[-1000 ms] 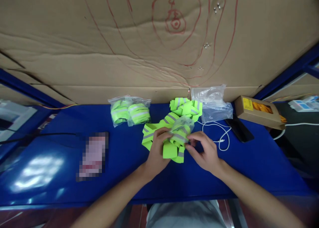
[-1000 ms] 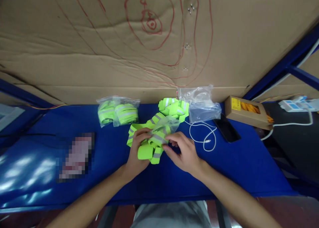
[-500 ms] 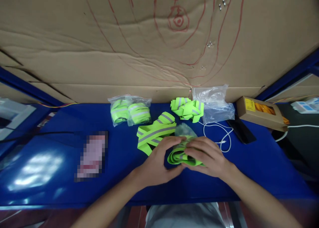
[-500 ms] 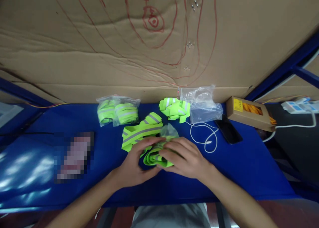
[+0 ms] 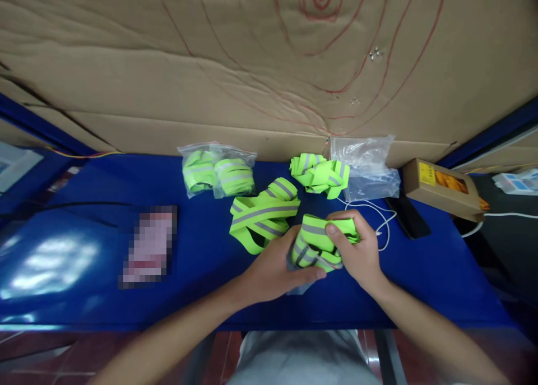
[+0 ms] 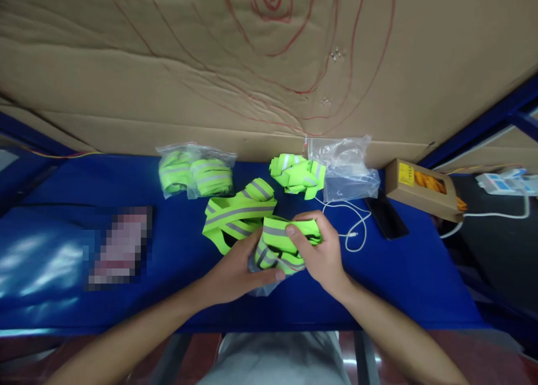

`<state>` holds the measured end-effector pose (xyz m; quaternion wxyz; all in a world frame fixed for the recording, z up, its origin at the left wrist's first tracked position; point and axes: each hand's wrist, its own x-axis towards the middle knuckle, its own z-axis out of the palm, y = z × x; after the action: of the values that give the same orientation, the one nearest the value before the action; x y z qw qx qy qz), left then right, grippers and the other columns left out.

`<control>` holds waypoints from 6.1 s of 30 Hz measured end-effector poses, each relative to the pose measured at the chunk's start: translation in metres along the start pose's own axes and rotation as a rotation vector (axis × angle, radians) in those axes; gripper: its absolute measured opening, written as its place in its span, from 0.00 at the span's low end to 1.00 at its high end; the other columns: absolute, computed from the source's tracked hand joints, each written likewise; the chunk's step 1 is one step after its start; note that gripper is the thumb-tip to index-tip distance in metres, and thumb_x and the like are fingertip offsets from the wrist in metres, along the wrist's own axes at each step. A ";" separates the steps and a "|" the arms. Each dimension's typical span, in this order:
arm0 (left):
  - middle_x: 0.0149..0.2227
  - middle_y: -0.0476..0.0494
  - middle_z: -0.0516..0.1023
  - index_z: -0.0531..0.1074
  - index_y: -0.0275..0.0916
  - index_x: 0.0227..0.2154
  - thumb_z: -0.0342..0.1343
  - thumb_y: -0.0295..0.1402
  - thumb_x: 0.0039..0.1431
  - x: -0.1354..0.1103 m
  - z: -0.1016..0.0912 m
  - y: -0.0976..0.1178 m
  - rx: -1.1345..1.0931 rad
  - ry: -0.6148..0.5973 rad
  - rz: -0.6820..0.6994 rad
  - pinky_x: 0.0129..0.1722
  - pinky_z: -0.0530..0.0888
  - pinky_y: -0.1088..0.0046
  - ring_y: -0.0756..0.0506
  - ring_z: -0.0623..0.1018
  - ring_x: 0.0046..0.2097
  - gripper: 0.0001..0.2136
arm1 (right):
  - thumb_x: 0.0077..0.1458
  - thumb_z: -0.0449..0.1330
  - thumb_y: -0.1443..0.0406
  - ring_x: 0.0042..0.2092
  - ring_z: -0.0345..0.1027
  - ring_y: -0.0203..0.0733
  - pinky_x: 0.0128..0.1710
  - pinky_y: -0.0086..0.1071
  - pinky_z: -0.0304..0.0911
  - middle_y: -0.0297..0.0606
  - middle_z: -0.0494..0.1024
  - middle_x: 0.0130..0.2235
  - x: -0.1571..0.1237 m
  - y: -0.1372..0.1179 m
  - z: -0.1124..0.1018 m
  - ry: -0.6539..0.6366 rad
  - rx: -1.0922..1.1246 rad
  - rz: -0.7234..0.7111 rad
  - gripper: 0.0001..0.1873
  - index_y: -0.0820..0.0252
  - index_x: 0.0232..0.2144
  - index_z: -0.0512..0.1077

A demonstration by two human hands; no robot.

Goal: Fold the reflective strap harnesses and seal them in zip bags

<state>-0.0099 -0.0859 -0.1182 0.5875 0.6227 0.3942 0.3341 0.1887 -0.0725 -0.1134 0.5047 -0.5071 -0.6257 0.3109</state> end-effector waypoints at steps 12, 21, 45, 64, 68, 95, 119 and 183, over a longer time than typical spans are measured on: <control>0.44 0.43 0.84 0.78 0.40 0.49 0.64 0.46 0.61 0.005 -0.010 0.000 -0.217 -0.073 -0.076 0.44 0.78 0.64 0.39 0.81 0.45 0.19 | 0.70 0.57 0.55 0.54 0.73 0.49 0.51 0.38 0.71 0.44 0.76 0.56 0.027 0.002 -0.033 -0.619 -0.050 -0.197 0.20 0.51 0.60 0.69; 0.37 0.47 0.80 0.75 0.38 0.41 0.60 0.46 0.65 0.007 -0.005 -0.008 0.008 -0.050 0.009 0.40 0.74 0.71 0.44 0.78 0.40 0.15 | 0.70 0.55 0.66 0.34 0.65 0.40 0.34 0.36 0.62 0.35 0.67 0.30 0.017 0.004 -0.016 -0.586 -0.166 -0.402 0.15 0.57 0.28 0.67; 0.41 0.47 0.80 0.73 0.41 0.47 0.60 0.49 0.65 0.009 -0.007 -0.010 0.142 -0.035 0.004 0.40 0.71 0.71 0.44 0.79 0.42 0.18 | 0.69 0.56 0.69 0.51 0.73 0.44 0.50 0.38 0.72 0.44 0.77 0.49 0.020 0.007 -0.023 -0.761 -0.109 -0.378 0.14 0.53 0.53 0.75; 0.40 0.46 0.78 0.74 0.39 0.43 0.56 0.47 0.68 0.013 -0.012 -0.005 -0.116 0.156 -0.056 0.47 0.72 0.70 0.44 0.77 0.44 0.15 | 0.68 0.61 0.63 0.64 0.70 0.46 0.63 0.38 0.68 0.39 0.71 0.67 0.017 0.000 -0.034 -0.895 0.013 -0.165 0.37 0.43 0.73 0.52; 0.38 0.47 0.79 0.74 0.39 0.42 0.58 0.47 0.67 0.014 -0.012 -0.007 -0.167 0.144 -0.076 0.48 0.72 0.70 0.45 0.78 0.44 0.15 | 0.71 0.57 0.66 0.63 0.72 0.42 0.64 0.37 0.67 0.39 0.76 0.62 0.014 -0.001 -0.033 -0.904 0.070 -0.042 0.39 0.43 0.75 0.43; 0.38 0.40 0.85 0.83 0.35 0.37 0.71 0.50 0.51 0.017 -0.023 -0.005 -0.401 0.011 -0.313 0.46 0.73 0.68 0.41 0.81 0.43 0.21 | 0.65 0.64 0.67 0.43 0.76 0.37 0.45 0.30 0.71 0.36 0.81 0.41 0.031 0.004 -0.045 -0.725 0.175 -0.026 0.04 0.55 0.42 0.77; 0.47 0.40 0.84 0.83 0.40 0.45 0.66 0.49 0.59 0.013 -0.019 -0.007 -0.205 -0.157 -0.254 0.50 0.76 0.65 0.37 0.80 0.51 0.19 | 0.59 0.69 0.57 0.34 0.69 0.35 0.31 0.26 0.64 0.32 0.76 0.35 0.033 0.014 -0.046 -0.870 -0.112 0.112 0.18 0.56 0.48 0.74; 0.39 0.40 0.87 0.84 0.37 0.43 0.64 0.49 0.61 0.013 -0.020 0.006 -0.559 0.312 -0.255 0.40 0.79 0.70 0.40 0.85 0.41 0.19 | 0.64 0.65 0.55 0.30 0.72 0.36 0.31 0.28 0.66 0.34 0.79 0.29 0.034 0.018 -0.030 -0.448 0.197 0.223 0.14 0.57 0.31 0.76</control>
<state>-0.0207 -0.0651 -0.1113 0.7051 0.3248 0.4471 0.4444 0.2233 -0.0383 -0.1095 0.3632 -0.4401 -0.6286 0.5284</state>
